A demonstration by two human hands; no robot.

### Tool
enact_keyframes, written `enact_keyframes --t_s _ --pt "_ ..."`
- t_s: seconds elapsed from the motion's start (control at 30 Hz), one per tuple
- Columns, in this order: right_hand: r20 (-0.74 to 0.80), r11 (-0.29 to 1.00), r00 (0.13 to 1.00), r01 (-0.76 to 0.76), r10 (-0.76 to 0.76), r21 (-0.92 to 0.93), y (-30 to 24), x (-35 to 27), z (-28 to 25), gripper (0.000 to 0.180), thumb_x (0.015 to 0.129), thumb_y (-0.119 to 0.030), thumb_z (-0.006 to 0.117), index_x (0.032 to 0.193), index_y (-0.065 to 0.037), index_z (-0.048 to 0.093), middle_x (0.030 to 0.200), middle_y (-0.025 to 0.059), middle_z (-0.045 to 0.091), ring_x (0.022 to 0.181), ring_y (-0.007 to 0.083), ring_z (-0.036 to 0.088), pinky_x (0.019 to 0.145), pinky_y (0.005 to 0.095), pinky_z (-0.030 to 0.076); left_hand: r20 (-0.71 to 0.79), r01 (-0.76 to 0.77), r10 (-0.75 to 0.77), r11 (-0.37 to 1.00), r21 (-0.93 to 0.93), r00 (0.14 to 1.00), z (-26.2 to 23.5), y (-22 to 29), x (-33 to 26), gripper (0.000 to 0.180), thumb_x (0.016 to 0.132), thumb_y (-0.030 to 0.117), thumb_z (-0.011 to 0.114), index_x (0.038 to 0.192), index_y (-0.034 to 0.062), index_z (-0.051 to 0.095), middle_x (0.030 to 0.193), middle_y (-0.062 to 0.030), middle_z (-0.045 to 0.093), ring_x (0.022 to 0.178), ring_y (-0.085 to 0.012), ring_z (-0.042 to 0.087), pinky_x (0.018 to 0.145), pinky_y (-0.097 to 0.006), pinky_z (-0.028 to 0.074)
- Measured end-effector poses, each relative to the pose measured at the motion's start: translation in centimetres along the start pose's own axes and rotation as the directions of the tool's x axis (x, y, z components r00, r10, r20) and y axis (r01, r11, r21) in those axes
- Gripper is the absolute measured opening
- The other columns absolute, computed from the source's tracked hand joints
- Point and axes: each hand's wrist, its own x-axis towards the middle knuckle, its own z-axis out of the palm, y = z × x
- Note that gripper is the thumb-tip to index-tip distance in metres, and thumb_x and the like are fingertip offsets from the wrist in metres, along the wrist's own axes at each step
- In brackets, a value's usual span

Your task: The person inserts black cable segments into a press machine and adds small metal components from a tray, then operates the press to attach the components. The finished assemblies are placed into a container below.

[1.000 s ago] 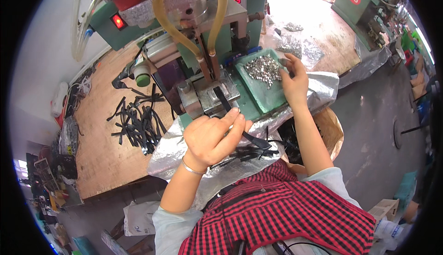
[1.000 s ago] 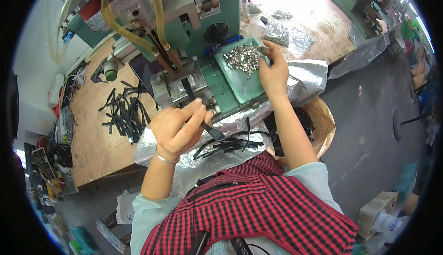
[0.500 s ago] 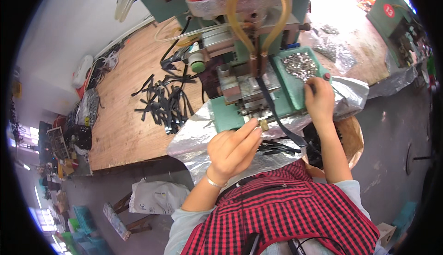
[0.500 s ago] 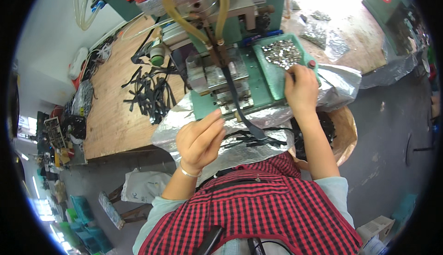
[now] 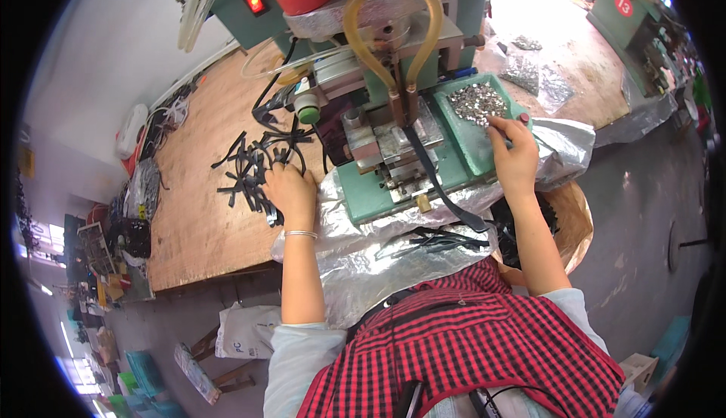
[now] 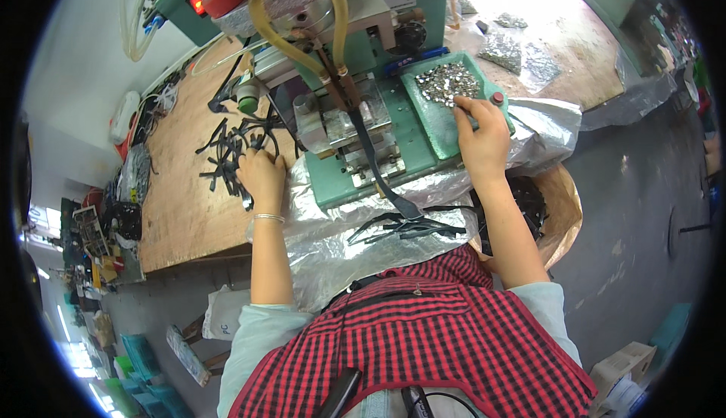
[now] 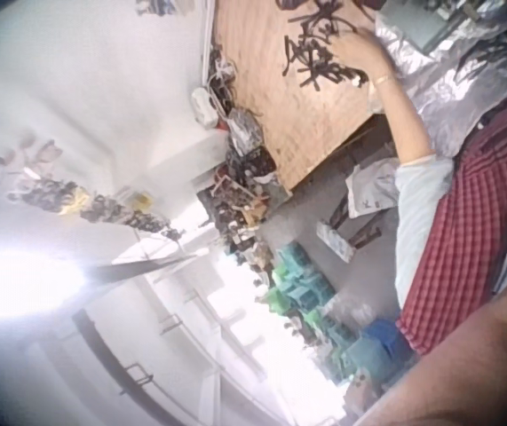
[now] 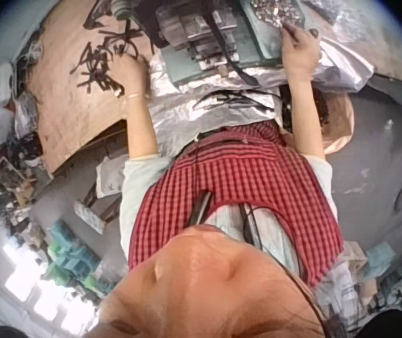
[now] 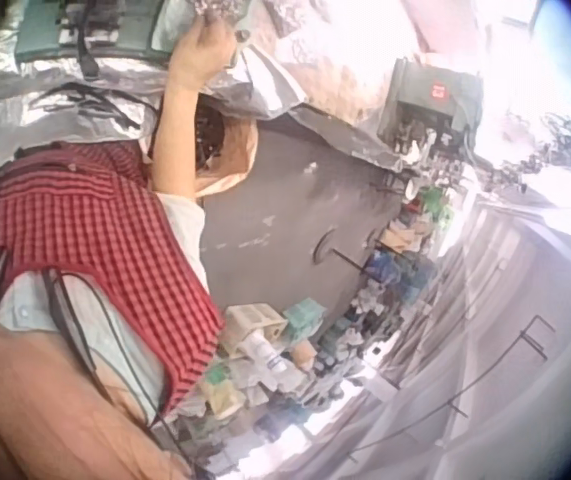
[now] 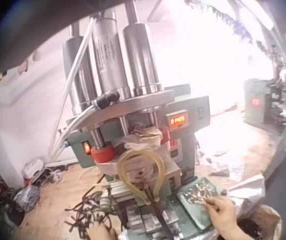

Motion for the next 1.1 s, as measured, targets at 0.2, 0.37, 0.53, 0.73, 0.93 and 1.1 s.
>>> enact_keyframes --t_s 0.2,0.37,0.53,0.73,0.93,1.1 --pt "-0.082 0.979 0.990 0.098 -0.114 -0.180 2.8 -3.3 -5.8 0.015 0.092 -0.004 0.073 0.106 -0.001 0.075 0.097 0.0137 0.074 0.089 0.0286 0.071 0.082 0.0377 0.054 0.090 -0.045 0.058 0.990 -0.133 0.994 0.4 -0.3 1.9 0.025 0.075 0.022 0.074 0.086 -0.0004 0.079 0.101 -0.0154 0.072 0.103 -0.0361 0.065 0.085 -0.047 0.053" --pt "-0.135 0.994 0.989 -0.077 0.066 -0.076 3.5 -4.7 -7.6 0.013 0.094 -0.001 0.073 0.106 0.001 0.074 0.098 0.0094 0.074 0.095 0.0207 0.068 0.087 0.0333 0.053 0.217 0.262 -0.147 0.514 -0.817 0.965 -1.4 -2.8 1.1 0.014 0.085 0.013 0.078 0.086 -0.0003 0.074 0.082 -0.0040 0.070 0.069 -0.0168 0.063 0.063 -0.031 0.048" --pt "0.043 0.968 0.999 -0.004 -0.007 0.249 -4.8 -1.0 -3.9 0.013 0.093 -0.001 0.071 0.105 0.001 0.076 0.101 0.0099 0.075 0.097 0.0198 0.070 0.090 0.0309 0.052 0.281 0.279 -0.066 -0.038 -0.959 0.957 -3.7 -1.6 0.8 0.016 0.091 0.001 0.075 0.102 0.0045 0.064 0.079 0.0018 0.066 0.065 -0.0034 0.055 0.055 -0.019 0.035" --pt "0.093 0.840 0.994 -0.001 -0.059 0.543 -10.2 1.4 3.0 0.016 0.092 -0.002 0.075 0.108 0.000 0.075 0.107 0.0074 0.075 0.099 0.0163 0.069 0.092 0.0301 0.053 0.276 0.255 -0.145 -0.150 -0.955 0.950 -4.1 1.1 -0.6 0.012 0.103 0.014 0.068 0.101 0.0030 0.064 0.089 -0.0084 0.075 0.065 -0.0110 0.067 0.053 -0.019 0.042" --pt "0.205 0.618 0.970 -0.243 0.134 0.747 -11.4 0.7 3.4 0.035 0.091 0.001 0.076 0.124 0.003 0.064 0.113 0.0074 0.072 0.101 0.0137 0.068 0.091 0.0282 0.054 0.014 -0.020 -0.255 -0.132 -0.991 0.967 -8.6 3.3 -1.8 0.016 0.106 0.014 0.064 0.097 0.0013 0.065 0.094 -0.0123 0.075 0.069 -0.0135 0.071 0.056 -0.021 0.048" --pt "0.319 0.527 0.938 -0.342 0.137 0.778 -14.7 1.3 1.9 0.045 0.091 0.003 0.071 0.133 0.003 0.058 0.116 0.0123 0.071 0.107 0.0149 0.069 0.097 0.0303 0.053 -0.518 -0.524 -0.162 0.003 -0.851 0.840 -14.8 7.9 -3.7 0.006 0.100 0.000 0.067 0.105 -0.0038 0.067 0.097 -0.0180 0.076 0.080 -0.0219 0.074 0.065 -0.025 0.054"
